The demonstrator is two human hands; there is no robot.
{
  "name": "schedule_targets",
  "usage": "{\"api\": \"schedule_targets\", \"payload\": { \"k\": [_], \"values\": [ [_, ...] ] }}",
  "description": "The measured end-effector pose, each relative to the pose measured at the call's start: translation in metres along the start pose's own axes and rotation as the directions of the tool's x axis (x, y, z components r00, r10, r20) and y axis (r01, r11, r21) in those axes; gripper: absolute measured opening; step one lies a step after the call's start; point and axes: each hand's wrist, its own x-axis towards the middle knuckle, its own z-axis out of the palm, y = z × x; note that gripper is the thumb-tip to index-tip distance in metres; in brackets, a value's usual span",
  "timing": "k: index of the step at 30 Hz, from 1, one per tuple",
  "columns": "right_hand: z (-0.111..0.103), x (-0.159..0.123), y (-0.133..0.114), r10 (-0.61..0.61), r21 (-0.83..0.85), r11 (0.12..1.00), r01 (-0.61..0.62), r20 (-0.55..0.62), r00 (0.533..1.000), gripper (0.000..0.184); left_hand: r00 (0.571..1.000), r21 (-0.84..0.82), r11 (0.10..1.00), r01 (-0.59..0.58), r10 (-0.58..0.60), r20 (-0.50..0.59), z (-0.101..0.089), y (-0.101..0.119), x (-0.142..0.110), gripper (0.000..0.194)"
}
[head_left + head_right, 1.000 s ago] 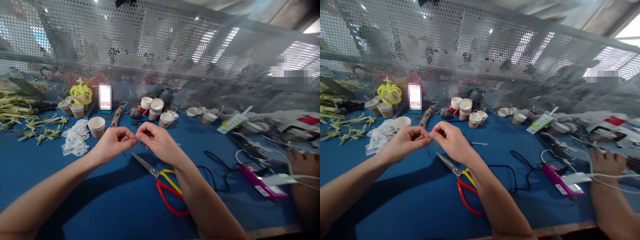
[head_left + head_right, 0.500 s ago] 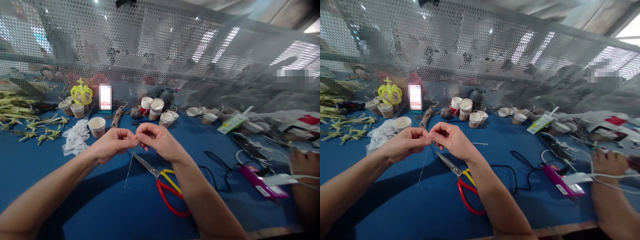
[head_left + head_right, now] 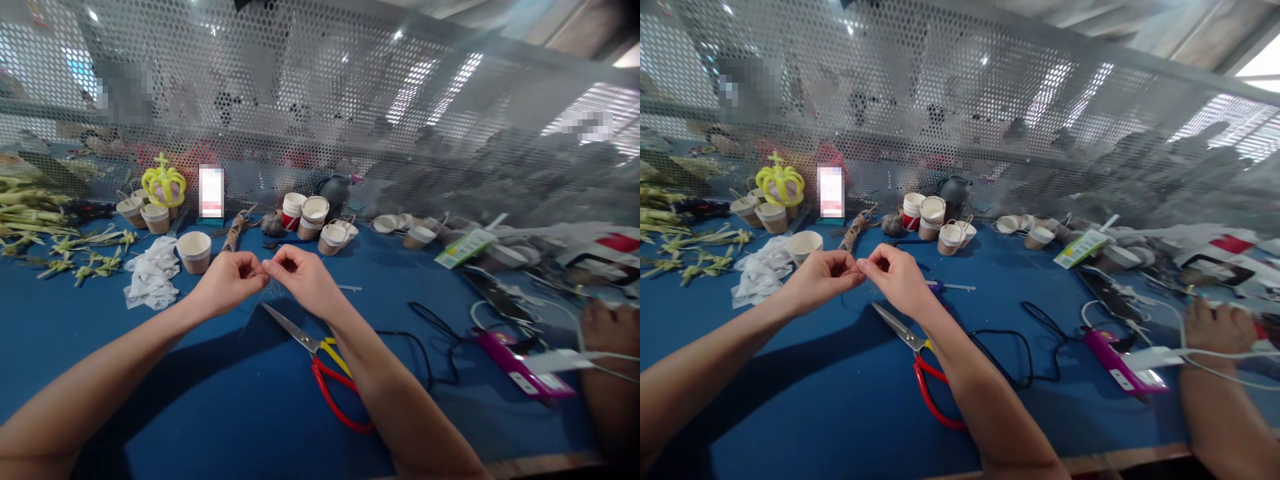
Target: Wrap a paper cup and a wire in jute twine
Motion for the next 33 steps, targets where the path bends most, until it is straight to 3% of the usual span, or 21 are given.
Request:
{"api": "schedule_targets", "payload": {
  "k": [3, 5, 10, 13, 16, 19, 21, 26, 33],
  "values": [
    [0.003, 0.006, 0.008, 0.06, -0.017, 0.998, -0.06, 0.012, 0.998, 0.023, 0.997, -0.045, 0.997, 0.063, -0.061, 0.053, -0.001, -0.007, 0.011, 0.023],
    [0.004, 0.009, 0.013, 0.119, 0.081, 0.989, -0.126, 0.085, 0.989, 0.019, 0.98, -0.128, 0.978, 0.163, -0.145, 0.136, -0.003, -0.01, 0.017, 0.022],
    [0.007, 0.002, 0.017, 0.109, 0.371, 0.907, -0.201, 0.253, 0.961, 0.015, 0.877, -0.35, 0.821, 0.451, -0.336, 0.344, -0.009, -0.014, 0.008, 0.019],
    [0.017, -0.007, 0.022, 0.133, 0.462, 0.847, -0.263, 0.296, 0.946, 0.014, 0.838, -0.481, 0.701, 0.526, -0.332, 0.433, -0.007, -0.027, -0.011, 0.02],
    [0.031, -0.013, 0.029, 0.163, 0.53, 0.768, -0.36, 0.381, 0.91, 0.016, 0.835, -0.575, 0.612, 0.543, -0.323, 0.444, -0.001, -0.045, -0.026, 0.023],
    [0.04, -0.015, 0.037, 0.199, 0.524, 0.74, -0.422, 0.428, 0.881, 0.017, 0.837, -0.607, 0.58, 0.544, -0.329, 0.436, 0.004, -0.055, -0.033, 0.024],
    [0.042, -0.016, 0.04, 0.225, 0.484, 0.758, -0.437, 0.435, 0.872, 0.018, 0.841, -0.587, 0.604, 0.539, -0.348, 0.414, 0.005, -0.055, -0.034, 0.025],
    [0.042, -0.02, 0.041, 0.283, 0.351, 0.835, -0.423, 0.384, 0.879, 0.018, 0.879, -0.425, 0.772, 0.473, -0.381, 0.288, 0.005, -0.048, -0.033, 0.027],
    [0.043, -0.023, 0.04, 0.294, 0.251, 0.888, -0.385, 0.335, 0.895, 0.021, 0.934, -0.239, 0.908, 0.344, -0.306, 0.183, 0.007, -0.052, -0.035, 0.026]
  ]
}}
